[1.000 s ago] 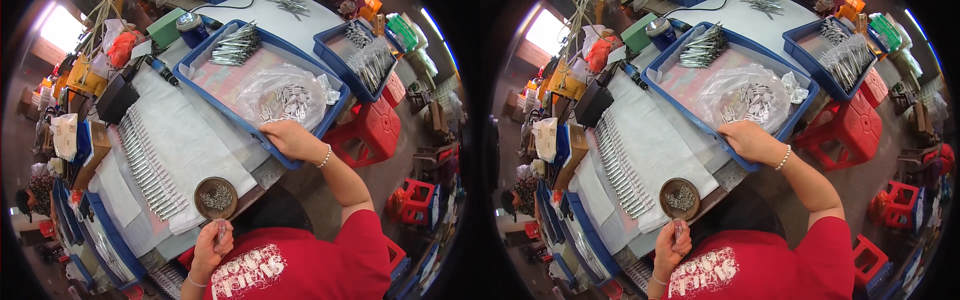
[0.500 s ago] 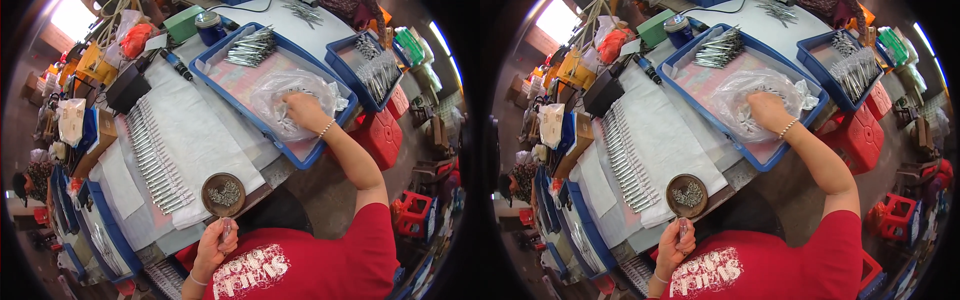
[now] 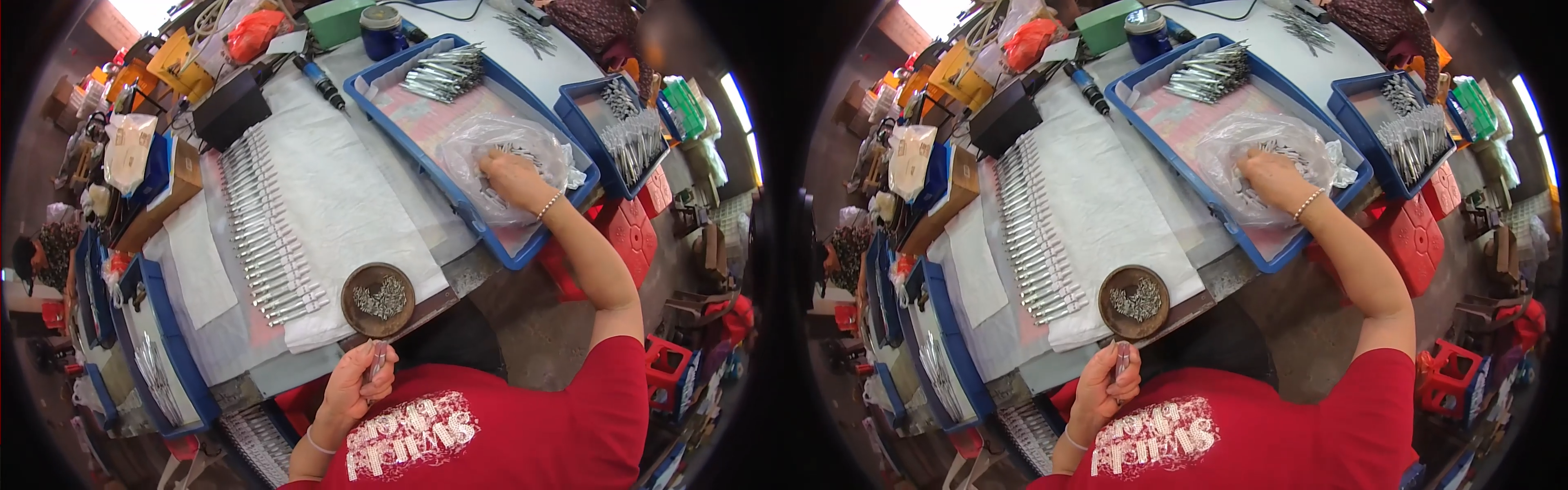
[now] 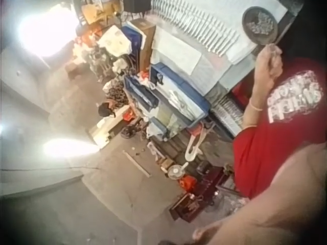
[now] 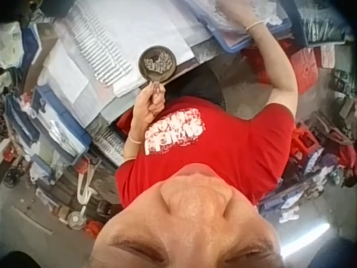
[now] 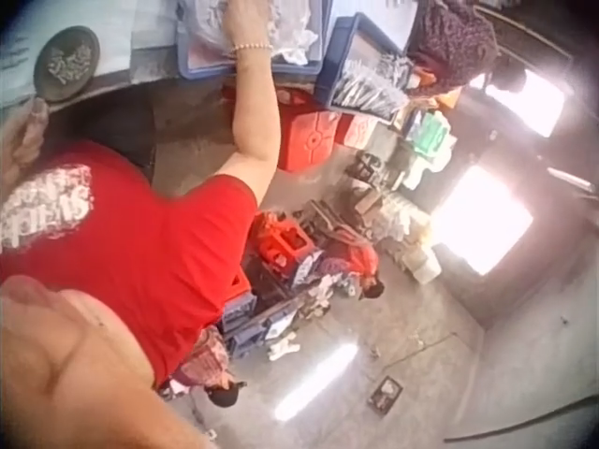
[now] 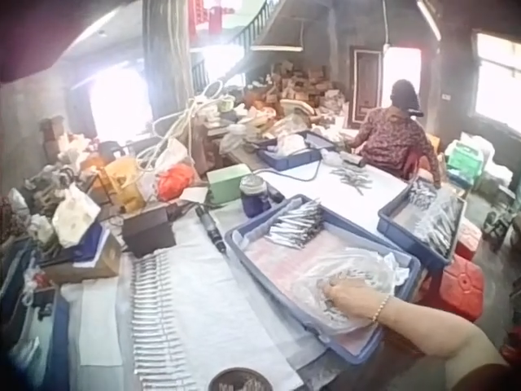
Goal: Assembling internal pen components and placing them into barrels at a workstation.
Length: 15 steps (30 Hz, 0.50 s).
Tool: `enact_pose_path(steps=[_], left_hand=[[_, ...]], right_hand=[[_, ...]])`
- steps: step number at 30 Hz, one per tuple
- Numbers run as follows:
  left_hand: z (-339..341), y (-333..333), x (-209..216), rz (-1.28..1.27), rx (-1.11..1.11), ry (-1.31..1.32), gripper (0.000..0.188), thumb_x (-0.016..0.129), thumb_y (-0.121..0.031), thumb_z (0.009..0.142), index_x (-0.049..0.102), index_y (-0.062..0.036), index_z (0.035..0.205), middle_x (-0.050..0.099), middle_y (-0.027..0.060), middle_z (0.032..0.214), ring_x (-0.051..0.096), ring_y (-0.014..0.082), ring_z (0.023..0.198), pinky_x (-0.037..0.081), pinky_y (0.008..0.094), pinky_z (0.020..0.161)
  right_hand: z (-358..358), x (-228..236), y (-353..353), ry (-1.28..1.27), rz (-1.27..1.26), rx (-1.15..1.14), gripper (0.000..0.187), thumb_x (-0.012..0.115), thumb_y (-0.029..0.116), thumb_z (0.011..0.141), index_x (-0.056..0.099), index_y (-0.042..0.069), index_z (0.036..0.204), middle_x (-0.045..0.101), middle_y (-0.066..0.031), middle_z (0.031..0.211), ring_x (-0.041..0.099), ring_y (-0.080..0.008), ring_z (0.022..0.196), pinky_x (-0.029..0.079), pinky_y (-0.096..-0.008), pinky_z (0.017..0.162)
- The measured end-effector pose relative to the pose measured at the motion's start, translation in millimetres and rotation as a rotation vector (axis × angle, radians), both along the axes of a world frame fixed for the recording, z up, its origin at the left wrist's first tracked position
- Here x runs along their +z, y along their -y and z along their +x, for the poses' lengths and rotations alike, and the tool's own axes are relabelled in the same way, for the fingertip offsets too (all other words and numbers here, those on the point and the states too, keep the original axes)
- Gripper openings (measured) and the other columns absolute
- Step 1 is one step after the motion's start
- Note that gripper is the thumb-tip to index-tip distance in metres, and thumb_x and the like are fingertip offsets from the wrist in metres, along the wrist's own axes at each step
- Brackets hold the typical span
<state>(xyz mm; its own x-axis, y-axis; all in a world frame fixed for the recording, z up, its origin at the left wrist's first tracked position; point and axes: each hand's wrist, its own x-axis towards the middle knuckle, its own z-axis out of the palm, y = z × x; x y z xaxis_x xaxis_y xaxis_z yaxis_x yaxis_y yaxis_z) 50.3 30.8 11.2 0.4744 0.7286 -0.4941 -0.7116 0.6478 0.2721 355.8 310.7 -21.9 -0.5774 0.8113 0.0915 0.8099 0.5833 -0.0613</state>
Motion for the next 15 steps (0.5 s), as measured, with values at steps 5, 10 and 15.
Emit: enact_pose_path(steps=[5, 10, 15], left_hand=[[5.4, -2.4, 13.9, 0.224, 0.048, -0.461, 0.023, 0.042, -0.02, 0.097, 0.056, -0.0007, 0.096, 0.043, -0.0027, 0.058, 0.03, 0.0025, 0.046, 0.023, 0.0183, 0.042], [12.2, -13.9, 8.4, 0.864, 0.227, -1.216, 0.02, 0.062, -0.006, 0.084, 0.057, 0.0033, 0.102, 0.063, 0.0108, 0.079, 0.06, 0.0145, 0.066, 0.048, 0.024, 0.058], [9.5, -10.4, 0.3, 1.161, 0.343, -1.375, 0.024, 0.064, -0.007, 0.083, 0.056, 0.0037, 0.104, 0.061, 0.0123, 0.075, 0.057, 0.0198, 0.056, 0.044, 0.0274, 0.049]], right_hand=[[-21.8, 55.2, 32.4, -0.565, -0.127, -0.021, 0.015, 0.056, -0.001, 0.075, 0.054, -0.001, 0.09, 0.058, -0.0136, 0.083, 0.06, -0.0258, 0.071, 0.047, -0.0309, 0.064], [-81.2, 71.6, 145.1, -1.222, -0.808, 0.053, 0.019, 0.06, -0.007, 0.076, 0.055, 0.0, 0.093, 0.056, -0.0071, 0.092, 0.055, -0.013, 0.086, 0.046, -0.0243, 0.076], [-123.0, 47.4, 187.9, -1.417, -1.109, 0.188, 0.021, 0.063, -0.007, 0.078, 0.053, 0.0, 0.096, 0.055, -0.0121, 0.098, 0.055, -0.0167, 0.089, 0.047, -0.0272, 0.079]])
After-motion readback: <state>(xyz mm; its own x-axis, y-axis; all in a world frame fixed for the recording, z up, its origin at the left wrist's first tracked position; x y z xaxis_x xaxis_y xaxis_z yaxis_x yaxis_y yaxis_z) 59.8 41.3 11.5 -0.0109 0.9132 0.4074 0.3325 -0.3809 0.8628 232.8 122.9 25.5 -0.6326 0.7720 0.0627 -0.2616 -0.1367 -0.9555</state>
